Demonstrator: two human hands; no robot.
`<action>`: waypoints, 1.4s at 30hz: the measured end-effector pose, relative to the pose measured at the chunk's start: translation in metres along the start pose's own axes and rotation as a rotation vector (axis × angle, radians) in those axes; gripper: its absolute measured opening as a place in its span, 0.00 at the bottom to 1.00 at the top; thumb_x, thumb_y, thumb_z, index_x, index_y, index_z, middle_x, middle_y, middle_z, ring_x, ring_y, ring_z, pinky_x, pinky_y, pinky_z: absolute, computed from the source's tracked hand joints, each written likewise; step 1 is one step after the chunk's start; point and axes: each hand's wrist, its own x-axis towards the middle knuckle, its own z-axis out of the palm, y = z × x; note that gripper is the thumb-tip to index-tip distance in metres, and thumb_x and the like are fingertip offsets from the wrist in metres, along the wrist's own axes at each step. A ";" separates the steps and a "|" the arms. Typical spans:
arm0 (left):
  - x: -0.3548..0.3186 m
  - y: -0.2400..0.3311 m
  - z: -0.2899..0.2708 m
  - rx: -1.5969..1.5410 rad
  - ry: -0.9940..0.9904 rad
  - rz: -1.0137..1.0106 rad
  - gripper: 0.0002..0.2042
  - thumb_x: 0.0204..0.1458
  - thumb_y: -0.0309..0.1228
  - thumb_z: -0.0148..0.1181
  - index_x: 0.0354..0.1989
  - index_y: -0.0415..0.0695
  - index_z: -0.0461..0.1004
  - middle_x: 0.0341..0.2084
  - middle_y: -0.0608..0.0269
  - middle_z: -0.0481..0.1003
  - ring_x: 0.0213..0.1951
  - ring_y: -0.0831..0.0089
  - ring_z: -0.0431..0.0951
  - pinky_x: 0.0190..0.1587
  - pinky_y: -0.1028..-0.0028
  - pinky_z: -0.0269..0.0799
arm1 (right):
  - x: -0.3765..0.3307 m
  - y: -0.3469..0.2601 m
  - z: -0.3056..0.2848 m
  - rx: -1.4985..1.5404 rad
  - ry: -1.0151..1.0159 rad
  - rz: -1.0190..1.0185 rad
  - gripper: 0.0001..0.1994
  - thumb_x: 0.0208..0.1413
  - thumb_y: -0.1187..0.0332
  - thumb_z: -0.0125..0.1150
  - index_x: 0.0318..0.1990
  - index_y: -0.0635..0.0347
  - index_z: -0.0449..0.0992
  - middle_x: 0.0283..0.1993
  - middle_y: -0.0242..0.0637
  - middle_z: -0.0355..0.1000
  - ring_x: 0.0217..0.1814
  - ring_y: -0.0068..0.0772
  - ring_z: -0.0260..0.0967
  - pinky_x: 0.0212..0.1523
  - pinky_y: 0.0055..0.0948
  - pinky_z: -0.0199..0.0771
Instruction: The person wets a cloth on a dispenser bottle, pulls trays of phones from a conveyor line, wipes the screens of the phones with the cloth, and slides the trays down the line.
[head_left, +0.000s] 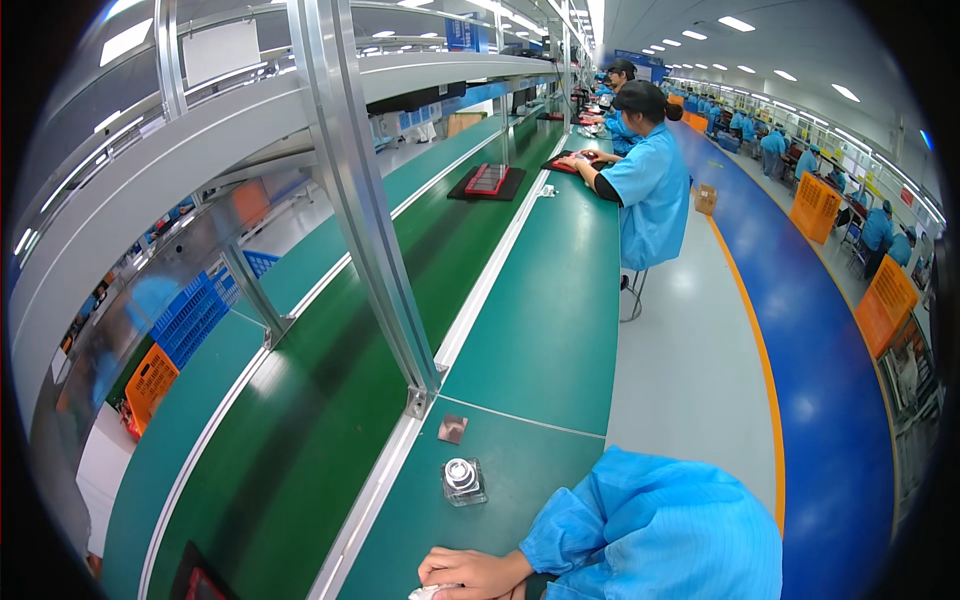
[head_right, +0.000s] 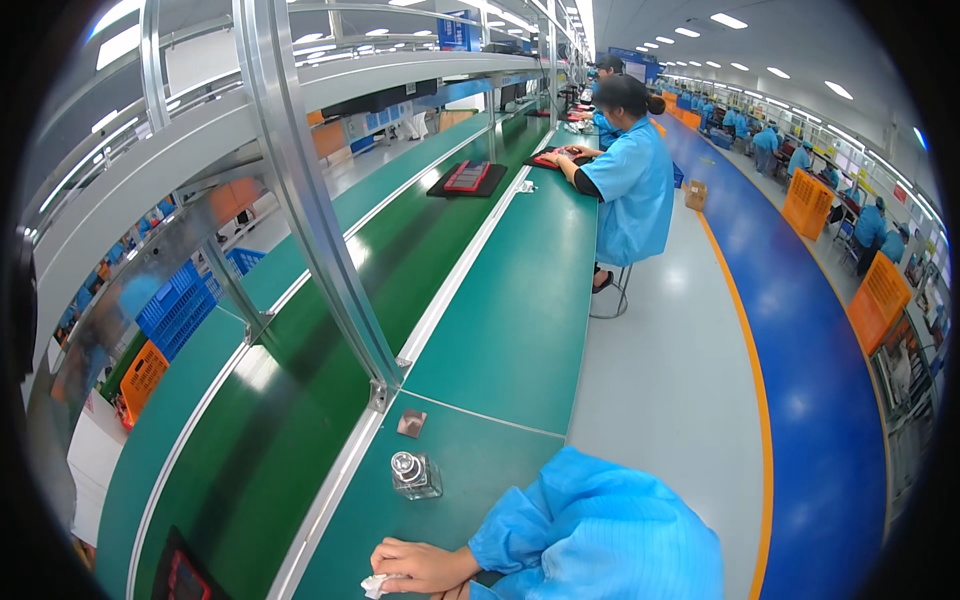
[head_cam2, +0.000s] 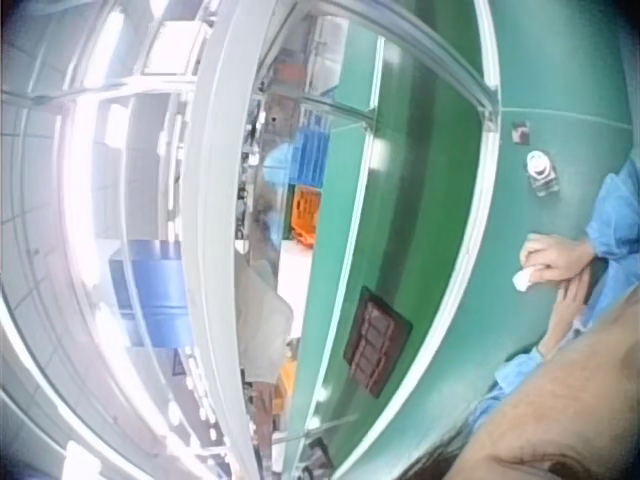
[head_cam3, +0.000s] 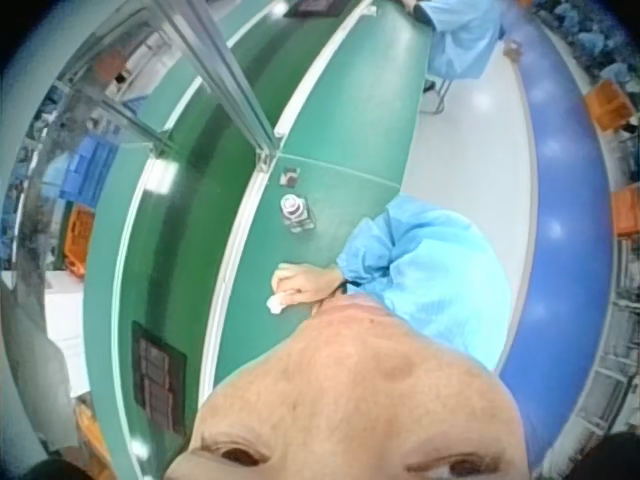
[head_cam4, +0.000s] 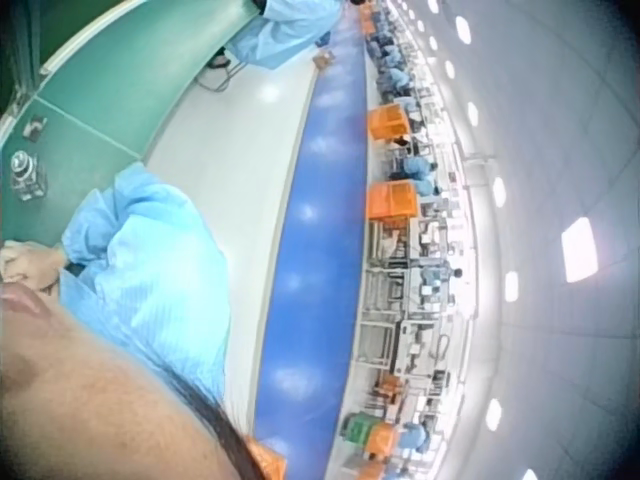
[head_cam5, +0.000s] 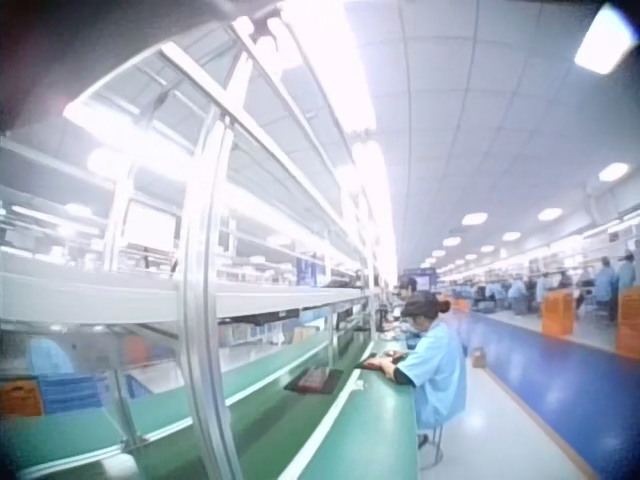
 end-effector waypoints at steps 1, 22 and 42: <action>-0.002 0.000 0.007 -0.003 -0.003 0.005 0.35 0.53 0.36 0.53 0.72 0.51 0.53 0.71 0.52 0.52 0.70 0.47 0.52 0.70 0.50 0.50 | -0.001 0.008 0.003 0.007 -0.001 0.013 0.11 0.61 0.60 0.60 0.41 0.58 0.78 0.45 0.37 0.68 0.45 0.39 0.66 0.44 0.36 0.69; -0.074 0.018 0.032 -0.056 -0.041 0.020 0.32 0.55 0.36 0.52 0.71 0.50 0.55 0.69 0.52 0.54 0.69 0.49 0.54 0.69 0.53 0.52 | -0.010 -0.007 0.006 0.108 -0.101 0.036 0.09 0.63 0.68 0.57 0.47 0.59 0.73 0.47 0.43 0.67 0.44 0.44 0.67 0.42 0.39 0.69; -0.066 0.060 0.033 -0.031 0.050 0.101 0.30 0.57 0.37 0.51 0.70 0.49 0.56 0.68 0.53 0.56 0.67 0.51 0.56 0.68 0.55 0.54 | -0.007 -0.009 -0.001 0.276 -0.179 0.208 0.11 0.65 0.67 0.56 0.48 0.64 0.71 0.44 0.46 0.67 0.44 0.43 0.67 0.43 0.35 0.69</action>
